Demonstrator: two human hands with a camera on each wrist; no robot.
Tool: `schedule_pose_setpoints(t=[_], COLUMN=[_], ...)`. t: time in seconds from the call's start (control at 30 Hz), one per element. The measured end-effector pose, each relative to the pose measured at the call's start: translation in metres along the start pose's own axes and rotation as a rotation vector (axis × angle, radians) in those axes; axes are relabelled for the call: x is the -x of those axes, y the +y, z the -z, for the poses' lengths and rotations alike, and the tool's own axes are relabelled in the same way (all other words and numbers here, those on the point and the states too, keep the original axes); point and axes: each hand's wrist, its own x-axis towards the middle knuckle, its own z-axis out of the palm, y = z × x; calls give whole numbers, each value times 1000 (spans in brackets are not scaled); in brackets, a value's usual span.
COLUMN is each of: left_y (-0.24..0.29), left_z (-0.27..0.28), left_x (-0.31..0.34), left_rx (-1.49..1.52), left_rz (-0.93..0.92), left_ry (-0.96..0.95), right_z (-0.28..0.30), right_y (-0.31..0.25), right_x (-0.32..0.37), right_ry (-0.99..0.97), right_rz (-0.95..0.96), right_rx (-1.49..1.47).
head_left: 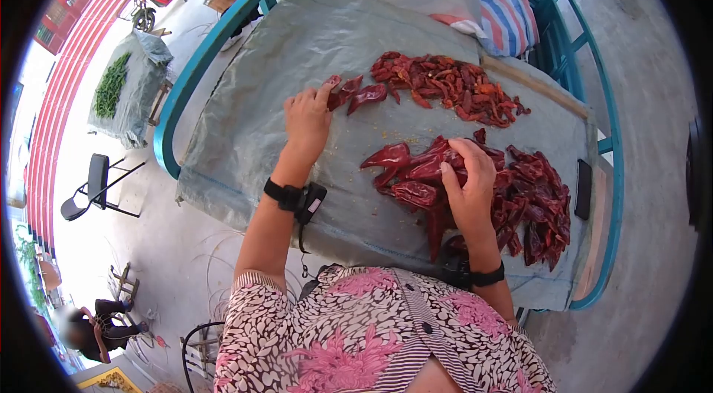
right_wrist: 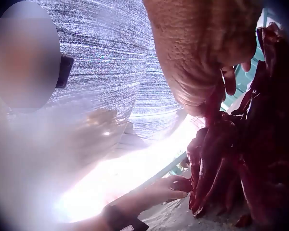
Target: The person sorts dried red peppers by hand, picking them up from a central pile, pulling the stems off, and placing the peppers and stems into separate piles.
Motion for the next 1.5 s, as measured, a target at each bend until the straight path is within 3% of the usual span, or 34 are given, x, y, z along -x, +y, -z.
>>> schedule_pose_setpoints(t=[0.13, 0.23, 0.3, 0.43, 0.5, 0.6, 0.7, 0.8, 0.9, 1.0, 1.1, 1.2, 1.3, 1.4, 1.5], left_y=[35, 61, 84, 102, 105, 98, 96, 108, 106, 83, 79, 69, 70, 95, 100], left_z=[46, 66, 85, 92, 95, 83, 66, 60, 47, 5, 0, -16, -10, 33, 54], left_x=[14, 27, 38, 56, 57, 56, 49, 41, 33, 17, 13, 13, 19, 26, 29], left_rx=[254, 660, 754, 614, 644, 672, 718, 851, 754, 340, 70, -30, 40, 259, 424], left_rz=[-28, -296, -329, -432, -387, -160, -228, -249, -207, -221, -110, -156, -166, -195, -470], left_ry=[94, -22, -195, -289, -372, -314, -109, -199, -256, -27, -78, -113, -70, -111, -164], right_z=[0, 1, 0, -2, 2, 8, 12, 11, 12, 14, 11, 9, 10, 11, 7], right_y=[-3, -17, -25, -16, -13, -5, 1, -3, -4, -1, 0, -1, 1, 2, 1], right_x=[-1, -8, -12, -8, -7, -8, -6, -2, -1, 1, 3, 3, 1, 1, 1], right_ry=[20, 28, 20, -122, -67, 68, 141, 185, 225, 221, 208, 201, 204, 199, 195], right_rz=[37, 99, 138, 246, 198, 124, 96, 49, 23, -1, -3, 7, 2, 10, 18], right_rx=[20, 4, -15, 1, 4, -25, 22, 23, 21, 3, -37, -35, -47, -54, -63])
